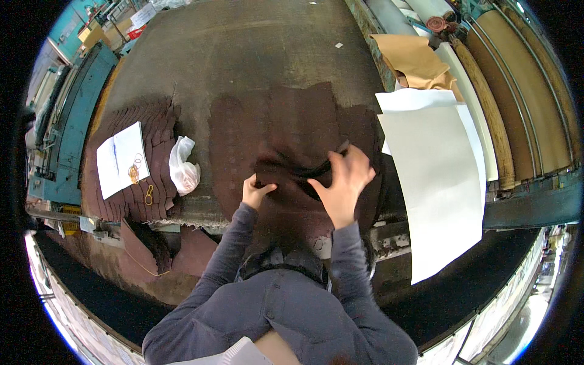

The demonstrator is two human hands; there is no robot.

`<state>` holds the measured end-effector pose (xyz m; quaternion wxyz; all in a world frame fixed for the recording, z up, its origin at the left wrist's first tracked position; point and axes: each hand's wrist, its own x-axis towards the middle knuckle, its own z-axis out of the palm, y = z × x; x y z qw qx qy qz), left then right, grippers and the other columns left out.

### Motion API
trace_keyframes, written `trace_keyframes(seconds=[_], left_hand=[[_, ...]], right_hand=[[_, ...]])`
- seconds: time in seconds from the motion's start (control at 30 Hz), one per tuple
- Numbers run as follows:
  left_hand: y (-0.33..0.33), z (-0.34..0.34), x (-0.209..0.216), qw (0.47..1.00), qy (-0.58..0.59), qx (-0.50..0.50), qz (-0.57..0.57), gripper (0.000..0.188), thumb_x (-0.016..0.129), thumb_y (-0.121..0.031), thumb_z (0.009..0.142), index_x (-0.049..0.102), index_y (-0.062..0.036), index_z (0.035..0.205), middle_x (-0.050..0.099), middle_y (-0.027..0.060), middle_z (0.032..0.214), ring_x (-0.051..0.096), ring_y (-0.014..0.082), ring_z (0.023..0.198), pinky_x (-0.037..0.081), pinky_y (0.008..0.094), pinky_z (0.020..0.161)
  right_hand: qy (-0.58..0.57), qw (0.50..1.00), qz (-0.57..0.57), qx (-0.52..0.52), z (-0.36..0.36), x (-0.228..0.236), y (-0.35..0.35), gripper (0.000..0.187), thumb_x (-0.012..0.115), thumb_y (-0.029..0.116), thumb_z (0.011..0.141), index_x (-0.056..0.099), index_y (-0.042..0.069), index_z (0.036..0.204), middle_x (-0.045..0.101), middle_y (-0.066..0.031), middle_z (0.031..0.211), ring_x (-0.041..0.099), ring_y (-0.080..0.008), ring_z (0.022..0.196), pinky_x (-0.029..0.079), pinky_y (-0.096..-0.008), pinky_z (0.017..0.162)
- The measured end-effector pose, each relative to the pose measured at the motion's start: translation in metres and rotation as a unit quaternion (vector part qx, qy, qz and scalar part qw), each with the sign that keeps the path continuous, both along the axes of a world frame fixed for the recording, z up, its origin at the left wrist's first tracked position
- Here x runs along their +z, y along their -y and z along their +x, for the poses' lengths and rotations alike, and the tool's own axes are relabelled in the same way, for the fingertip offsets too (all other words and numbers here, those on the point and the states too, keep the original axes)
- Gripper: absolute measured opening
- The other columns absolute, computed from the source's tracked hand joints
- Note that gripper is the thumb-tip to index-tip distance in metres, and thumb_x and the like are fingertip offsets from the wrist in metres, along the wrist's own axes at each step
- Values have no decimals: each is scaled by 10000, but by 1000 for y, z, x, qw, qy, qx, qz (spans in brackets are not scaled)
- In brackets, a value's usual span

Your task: The person repeatedly picks up brown leather pieces from a workbench, aligns them, and stacks them into a neat pile. They occasionally use a rubber band to secure a stack before continuing to add more pieces.

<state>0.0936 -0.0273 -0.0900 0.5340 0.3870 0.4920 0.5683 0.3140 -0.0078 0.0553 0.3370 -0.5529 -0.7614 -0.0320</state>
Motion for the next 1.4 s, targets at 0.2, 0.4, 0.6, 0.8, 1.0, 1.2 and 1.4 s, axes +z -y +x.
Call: trace_keyframes(seconds=[0.2,0.4,0.6,0.8,1.0,1.2,1.4], left_hand=[[5,6,30,995,-20,-48,84,255,726,75,661,663,16,901,660,72,937,604,152,882,463,269,806],[2,8,85,988,91,118,30,160,724,-7,745,655,30,885,662,29,829,577,99,734,468,250,690],[23,7,144,982,-165,-18,87,225,753,-77,726,623,66,841,640,32,726,515,59,668,429,239,603],[32,0,147,989,-91,-21,110,197,740,-38,727,654,35,889,661,30,800,581,103,761,467,250,704],[33,-24,92,984,121,19,133,790,796,39,598,433,-16,1297,564,103,1203,549,204,1075,438,323,916],[47,-15,-5,973,206,96,25,934,836,-14,492,417,-85,1324,461,81,1314,389,226,1258,321,370,1036],[49,-31,24,996,70,-63,-5,789,789,74,562,441,-30,1263,473,77,1293,416,207,1229,297,334,1045]], right_hand=[[-607,788,-30,-100,41,-100,48,654,559,275,902,229,53,1421,269,-184,1448,302,-342,1315,204,-464,1086],[-830,502,-203,134,56,-118,87,684,521,497,876,266,181,1426,360,-103,1414,327,-255,1298,213,-417,1100],[-701,594,-332,216,1,-132,71,924,647,434,813,44,242,1487,186,-90,1511,138,-254,1399,101,-428,1134],[-752,462,-464,81,24,-186,-3,819,652,109,834,134,159,1467,271,-137,1460,285,-296,1339,291,-449,1071],[-535,754,-298,238,50,-119,14,606,753,-33,679,463,43,1206,573,-114,1102,557,-221,1037,475,-341,828],[-506,776,-335,172,12,-114,48,560,765,-71,655,518,20,1149,607,-63,1069,556,-175,1009,441,-304,883],[-717,675,-176,6,23,-154,61,588,740,119,759,438,44,1258,511,-90,1240,497,-164,1080,409,-362,894]])
